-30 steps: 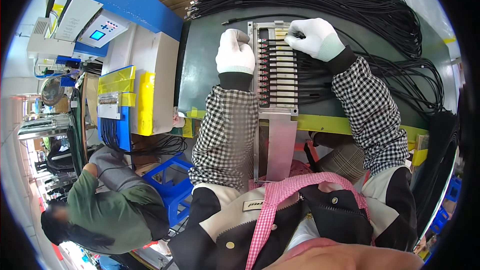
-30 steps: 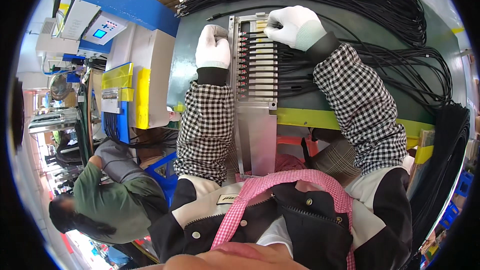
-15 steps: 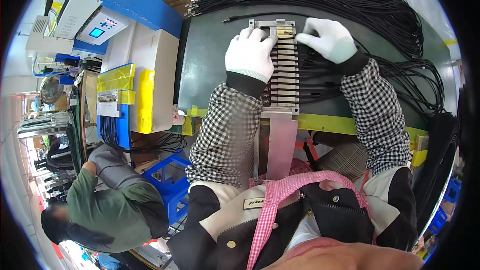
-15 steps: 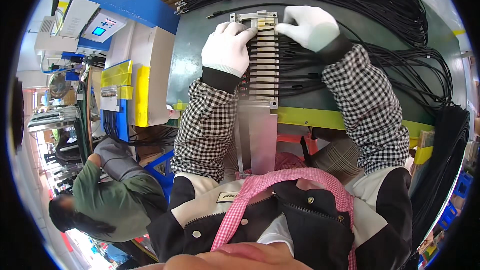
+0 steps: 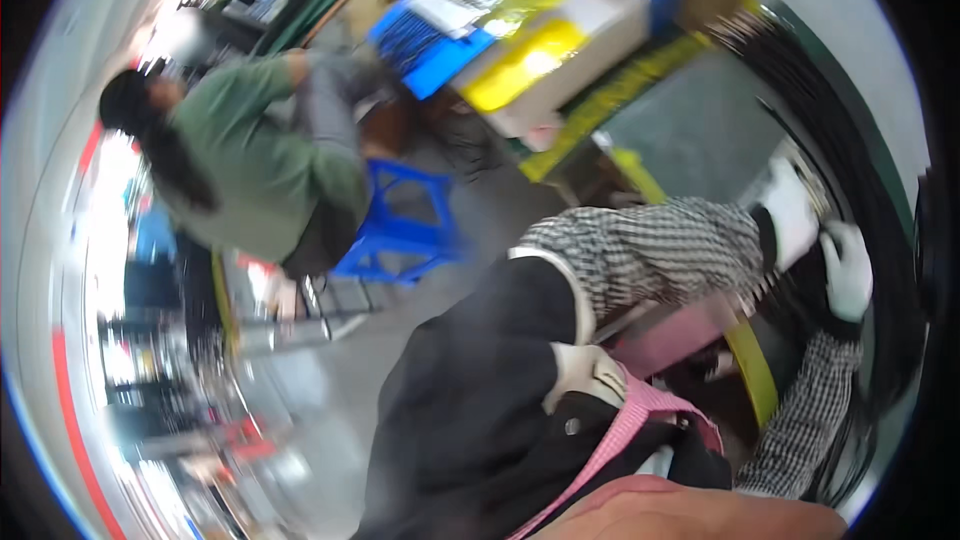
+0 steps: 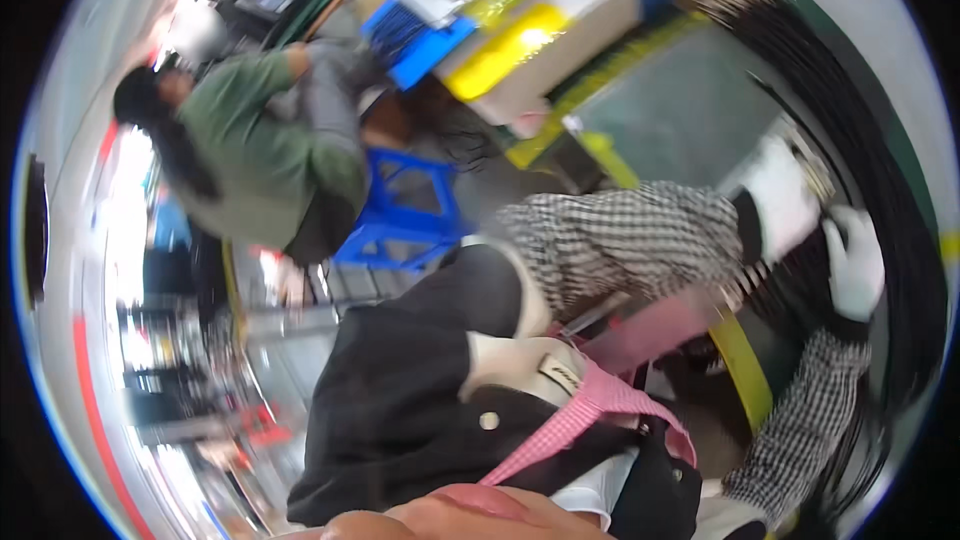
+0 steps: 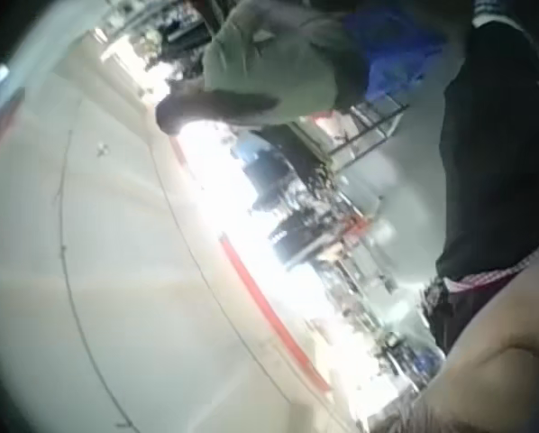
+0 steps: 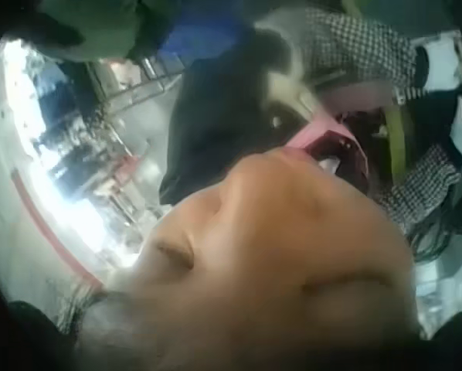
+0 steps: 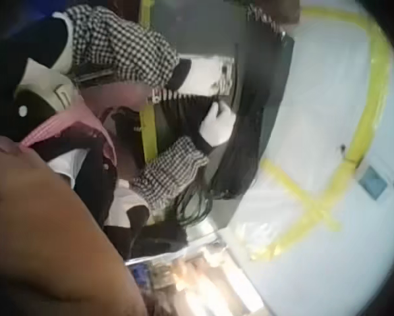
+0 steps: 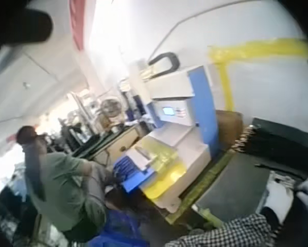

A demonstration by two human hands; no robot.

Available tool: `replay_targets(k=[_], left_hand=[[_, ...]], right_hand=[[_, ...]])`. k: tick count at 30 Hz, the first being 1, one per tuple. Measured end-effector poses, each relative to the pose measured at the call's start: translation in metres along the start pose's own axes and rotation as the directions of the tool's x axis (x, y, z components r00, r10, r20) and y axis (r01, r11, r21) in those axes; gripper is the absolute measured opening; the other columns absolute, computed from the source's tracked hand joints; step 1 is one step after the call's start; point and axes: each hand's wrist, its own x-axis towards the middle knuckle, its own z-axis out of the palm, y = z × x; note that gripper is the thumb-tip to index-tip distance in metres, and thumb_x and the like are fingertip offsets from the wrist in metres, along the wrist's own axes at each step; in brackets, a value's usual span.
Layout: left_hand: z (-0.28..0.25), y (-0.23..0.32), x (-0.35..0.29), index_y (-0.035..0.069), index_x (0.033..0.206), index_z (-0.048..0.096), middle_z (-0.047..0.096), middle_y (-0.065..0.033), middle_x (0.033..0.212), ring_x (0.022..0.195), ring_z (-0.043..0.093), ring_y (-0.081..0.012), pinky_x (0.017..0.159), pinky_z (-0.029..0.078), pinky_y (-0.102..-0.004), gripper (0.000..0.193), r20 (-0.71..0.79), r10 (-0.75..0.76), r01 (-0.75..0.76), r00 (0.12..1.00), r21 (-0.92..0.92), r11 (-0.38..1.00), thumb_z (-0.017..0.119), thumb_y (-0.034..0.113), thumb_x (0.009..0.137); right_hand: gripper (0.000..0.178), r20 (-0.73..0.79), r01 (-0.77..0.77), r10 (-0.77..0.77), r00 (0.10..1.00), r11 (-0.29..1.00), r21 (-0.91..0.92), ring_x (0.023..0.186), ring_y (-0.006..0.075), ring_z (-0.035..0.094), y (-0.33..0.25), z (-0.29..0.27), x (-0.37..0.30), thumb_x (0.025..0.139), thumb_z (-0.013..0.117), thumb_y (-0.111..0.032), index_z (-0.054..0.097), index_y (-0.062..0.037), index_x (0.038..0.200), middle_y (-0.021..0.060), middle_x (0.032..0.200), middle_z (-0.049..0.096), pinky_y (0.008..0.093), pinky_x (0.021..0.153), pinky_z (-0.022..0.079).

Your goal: Manually inserting individual black wires into a connector assembly jig.

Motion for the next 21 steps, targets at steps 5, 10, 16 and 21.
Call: replay_targets(k=[5,10,16,21], left_hand=[[-0.018,0.012,0.003,-0.002,0.107,0.049,0.061,-0.0182,0.083,0.084,0.059,-0.0297,0.081,0.045,-0.0364,0.026,0.236,0.207,-0.235,0.95,0.101,0.967,0.042,0.017,0.09],[-0.054,0.014,0.002,-0.01,0.127,0.039,0.061,-0.0255,0.094,0.093,0.059,-0.0359,0.095,0.043,-0.0394,0.041,0.46,0.411,-0.482,0.787,0.042,0.875,0.034,0.014,0.095],[-0.04,0.021,0.004,-0.006,0.109,0.054,0.062,-0.0235,0.089,0.09,0.058,-0.038,0.094,0.04,-0.0426,0.034,0.348,0.22,-0.079,0.911,-0.377,0.923,0.043,0.019,0.09],[-0.02,0.035,0.004,-0.003,0.096,0.059,0.061,-0.0191,0.082,0.084,0.058,-0.0329,0.087,0.043,-0.0412,0.03,0.402,-0.302,0.502,0.865,-0.716,0.486,0.052,0.024,0.086]], right_hand=[[0.013,0.038,0.107,-0.1,0.994,0.895,-0.434,0.078,0.0284,0.057,-0.014,0.009,0.024,0.083,0.056,-0.008,0.058,-0.003,0.095,0.0102,0.09,0.058,0.0334,0.072,0.045],[0.017,0.057,0.148,-0.138,0.989,0.95,-0.274,0.079,0.0277,0.057,0.025,0.008,0.031,0.086,0.057,-0.013,0.058,-0.0036,0.1,0.0103,0.093,0.059,0.0335,0.074,0.046],[0.029,-0.201,-0.264,0.336,0.92,0.911,0.317,0.087,0.0193,0.059,0.023,-0.006,0.051,0.095,0.055,-0.023,0.058,-0.0034,0.116,0.0091,0.102,0.063,0.0261,0.08,0.046],[0.03,-0.142,-0.269,0.386,0.912,0.821,0.503,0.089,0.0176,0.059,0.019,0.026,0.05,0.096,0.056,-0.022,0.057,-0.0017,0.117,0.0087,0.103,0.064,0.0239,0.082,0.046]])
